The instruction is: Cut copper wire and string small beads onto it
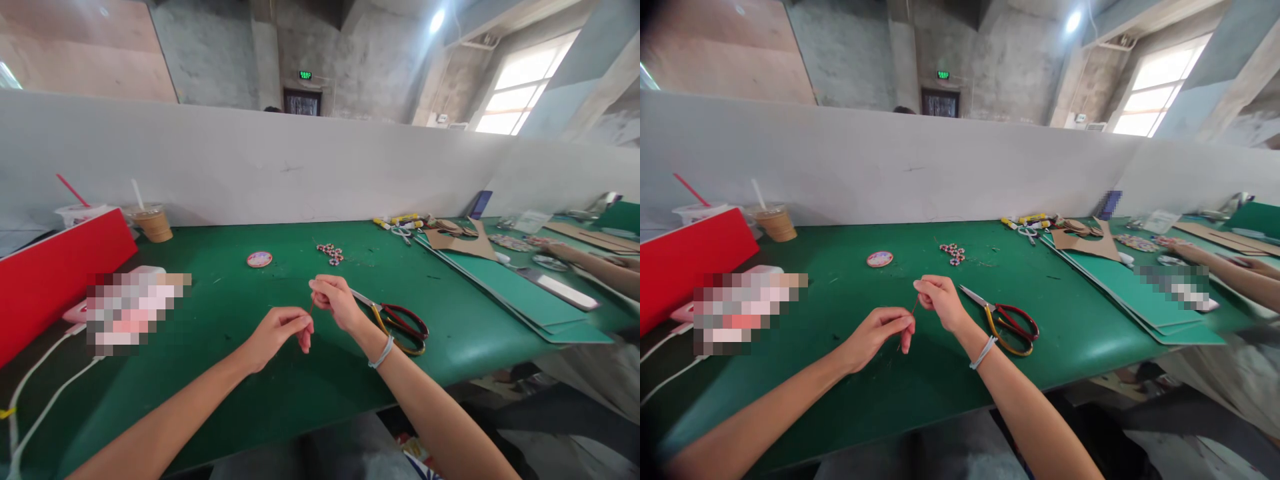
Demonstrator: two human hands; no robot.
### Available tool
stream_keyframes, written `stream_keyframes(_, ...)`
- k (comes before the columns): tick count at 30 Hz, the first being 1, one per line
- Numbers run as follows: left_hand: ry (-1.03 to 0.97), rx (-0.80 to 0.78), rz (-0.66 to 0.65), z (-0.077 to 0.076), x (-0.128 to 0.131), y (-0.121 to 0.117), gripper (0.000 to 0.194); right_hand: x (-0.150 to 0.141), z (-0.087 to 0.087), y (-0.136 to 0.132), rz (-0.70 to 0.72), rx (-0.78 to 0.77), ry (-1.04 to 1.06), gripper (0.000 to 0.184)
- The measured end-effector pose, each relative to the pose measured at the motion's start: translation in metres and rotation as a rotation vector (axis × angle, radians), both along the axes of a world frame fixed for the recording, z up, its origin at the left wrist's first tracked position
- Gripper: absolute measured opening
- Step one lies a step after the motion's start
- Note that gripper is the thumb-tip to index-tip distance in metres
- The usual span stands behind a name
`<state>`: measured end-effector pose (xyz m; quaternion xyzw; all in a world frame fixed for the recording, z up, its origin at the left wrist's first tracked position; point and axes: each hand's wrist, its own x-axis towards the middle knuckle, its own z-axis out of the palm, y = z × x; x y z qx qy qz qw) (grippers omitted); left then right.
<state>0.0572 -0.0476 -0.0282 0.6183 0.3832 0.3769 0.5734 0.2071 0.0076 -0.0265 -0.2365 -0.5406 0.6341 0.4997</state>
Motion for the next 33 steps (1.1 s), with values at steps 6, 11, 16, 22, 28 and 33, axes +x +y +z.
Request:
stream_keyframes(6,0.035,-0.026,-0.071,-0.001,0.004,-0.003,0.026,0.013,0.005,0.012,-0.101,-0.011,0.047,0.041)
stream_keyframes(11,0.072,-0.049,-0.107,-0.002,0.005,-0.005,0.027,0.025,0.004,0.023,-0.184,-0.003,0.101,0.039)
stream_keyframes(16,0.069,-0.047,-0.066,-0.003,0.005,-0.003,0.026,0.031,0.005,0.028,-0.231,0.020,0.132,0.039)
stream_keyframes(22,-0.040,-0.141,0.217,-0.005,-0.001,0.004,0.022,0.031,0.005,0.031,-0.355,0.049,0.158,0.039)
stream_keyframes(28,-0.088,-0.214,0.213,-0.006,-0.001,0.006,0.021,0.031,0.002,0.033,-0.447,0.060,0.156,0.038)
stream_keyframes(33,-0.037,-0.158,0.216,-0.007,0.000,0.006,0.020,0.032,0.002,0.033,-0.453,0.065,0.144,0.038)
